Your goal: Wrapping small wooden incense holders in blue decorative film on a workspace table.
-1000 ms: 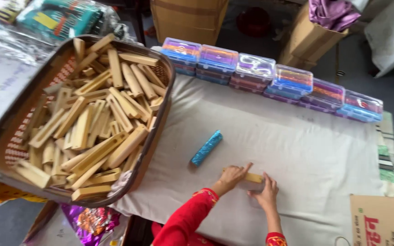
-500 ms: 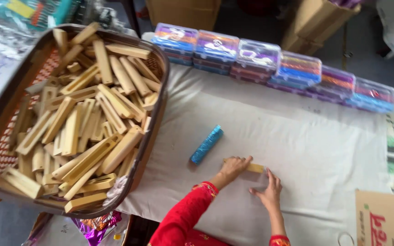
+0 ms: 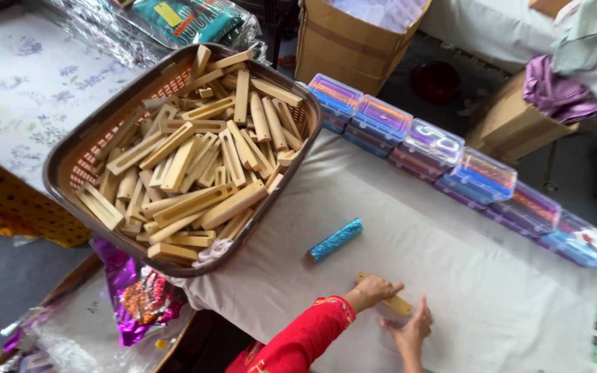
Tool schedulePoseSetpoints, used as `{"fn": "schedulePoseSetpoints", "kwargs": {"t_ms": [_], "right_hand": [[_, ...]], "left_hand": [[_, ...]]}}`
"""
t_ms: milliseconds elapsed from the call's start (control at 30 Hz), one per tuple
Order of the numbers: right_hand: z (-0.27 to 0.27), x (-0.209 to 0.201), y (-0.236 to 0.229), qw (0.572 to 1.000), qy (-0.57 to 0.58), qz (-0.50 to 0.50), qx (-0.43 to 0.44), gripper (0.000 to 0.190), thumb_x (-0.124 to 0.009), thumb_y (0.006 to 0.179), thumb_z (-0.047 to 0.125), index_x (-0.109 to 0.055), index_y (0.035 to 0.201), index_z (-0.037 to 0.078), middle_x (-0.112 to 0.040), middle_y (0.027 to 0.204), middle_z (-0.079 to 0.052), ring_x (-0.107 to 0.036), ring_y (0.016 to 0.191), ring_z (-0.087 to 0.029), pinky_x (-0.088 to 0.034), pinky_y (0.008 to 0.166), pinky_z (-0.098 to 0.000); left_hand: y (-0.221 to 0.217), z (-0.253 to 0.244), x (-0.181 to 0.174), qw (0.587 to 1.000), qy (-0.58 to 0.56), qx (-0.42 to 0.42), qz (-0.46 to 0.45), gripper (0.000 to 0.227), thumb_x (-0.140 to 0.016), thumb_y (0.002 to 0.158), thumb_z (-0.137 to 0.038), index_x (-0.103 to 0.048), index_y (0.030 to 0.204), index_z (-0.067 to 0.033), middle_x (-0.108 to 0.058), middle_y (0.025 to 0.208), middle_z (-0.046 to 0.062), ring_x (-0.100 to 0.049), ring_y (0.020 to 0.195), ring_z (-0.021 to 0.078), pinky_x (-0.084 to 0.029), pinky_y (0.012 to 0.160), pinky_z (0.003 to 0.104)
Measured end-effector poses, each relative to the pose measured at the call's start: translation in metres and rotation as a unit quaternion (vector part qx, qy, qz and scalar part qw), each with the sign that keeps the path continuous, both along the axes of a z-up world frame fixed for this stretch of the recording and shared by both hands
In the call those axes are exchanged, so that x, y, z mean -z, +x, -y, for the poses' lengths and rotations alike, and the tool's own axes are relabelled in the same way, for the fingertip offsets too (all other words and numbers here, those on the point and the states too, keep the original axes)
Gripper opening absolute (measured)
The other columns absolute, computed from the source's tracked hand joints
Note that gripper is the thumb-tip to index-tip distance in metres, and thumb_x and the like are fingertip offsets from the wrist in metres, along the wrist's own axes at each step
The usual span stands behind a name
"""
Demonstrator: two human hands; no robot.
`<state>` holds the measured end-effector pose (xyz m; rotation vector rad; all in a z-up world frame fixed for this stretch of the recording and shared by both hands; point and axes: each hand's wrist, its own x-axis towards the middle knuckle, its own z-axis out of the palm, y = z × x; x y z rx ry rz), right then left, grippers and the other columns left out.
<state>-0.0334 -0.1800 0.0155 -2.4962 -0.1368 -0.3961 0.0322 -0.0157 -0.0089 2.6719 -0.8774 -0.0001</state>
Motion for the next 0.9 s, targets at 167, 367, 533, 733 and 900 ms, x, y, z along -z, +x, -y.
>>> {"fn": "schedulePoseSetpoints", "kwargs": {"t_ms": [167, 367, 533, 733, 900], "right_hand": [[-0.016, -0.05, 0.011, 0.989, -0.139, 0.006, -0.055, 0.1, -0.089, 0.05, 0.049, -0.054, 0.137, 0.013, -0.058, 0.136, -0.018, -0.052, 0.123, -0.039, -0.043, 0.102, -0.0522], [-0.017, -0.068, 0.026, 0.98, -0.117, -0.111, -0.113, 0.039, -0.082, 0.077, 0.03, -0.07, 0.111, 0.014, -0.069, 0.109, -0.003, -0.066, 0.106, -0.028, -0.054, 0.09, -0.0413], [-0.022, -0.086, 0.025, 0.976, -0.118, -0.137, -0.121, 0.035, -0.084, 0.076, 0.026, -0.072, 0.107, 0.014, -0.067, 0.107, -0.002, -0.066, 0.104, -0.027, -0.055, 0.086, -0.0422], [-0.024, -0.089, 0.031, 0.961, -0.161, -0.183, -0.132, 0.037, -0.084, 0.077, 0.023, -0.071, 0.11, 0.014, -0.065, 0.109, 0.0, -0.065, 0.106, -0.023, -0.056, 0.087, -0.0395], [-0.022, -0.081, 0.031, 0.961, -0.161, -0.168, -0.146, 0.036, -0.084, 0.076, 0.024, -0.07, 0.108, 0.013, -0.065, 0.107, -0.002, -0.065, 0.106, -0.025, -0.056, 0.087, -0.0401]], "left_hand": [[0.002, -0.007, -0.006, 0.998, 0.009, -0.057, 0.009, 0.043, -0.07, 0.09, -0.012, -0.049, 0.128, -0.0114, -0.074, 0.079, 0.009, -0.076, 0.073, 0.0304, -0.057, 0.056, 0.042], [-0.001, 0.001, 0.004, 0.996, 0.065, -0.054, -0.008, 0.04, -0.07, 0.093, -0.019, -0.049, 0.125, -0.0084, -0.075, 0.085, 0.009, -0.077, 0.077, 0.0303, -0.059, 0.062, 0.039], [-0.004, -0.016, -0.015, 0.995, 0.075, -0.062, -0.005, 0.018, -0.072, 0.092, -0.021, -0.065, 0.106, -0.0119, -0.074, 0.1, 0.01, -0.076, 0.088, 0.0283, -0.059, 0.071, 0.041], [-0.003, -0.05, -0.017, 0.991, 0.074, -0.11, 0.025, 0.017, -0.08, 0.077, -0.006, -0.075, 0.092, -0.0113, -0.072, 0.104, 0.009, -0.073, 0.099, 0.0273, -0.06, 0.081, 0.036], [0.001, -0.053, -0.014, 0.988, 0.073, -0.132, -0.026, 0.018, -0.08, 0.078, -0.003, -0.076, 0.094, -0.0102, -0.073, 0.105, 0.008, -0.074, 0.099, 0.0286, -0.06, 0.082, 0.038]]}}
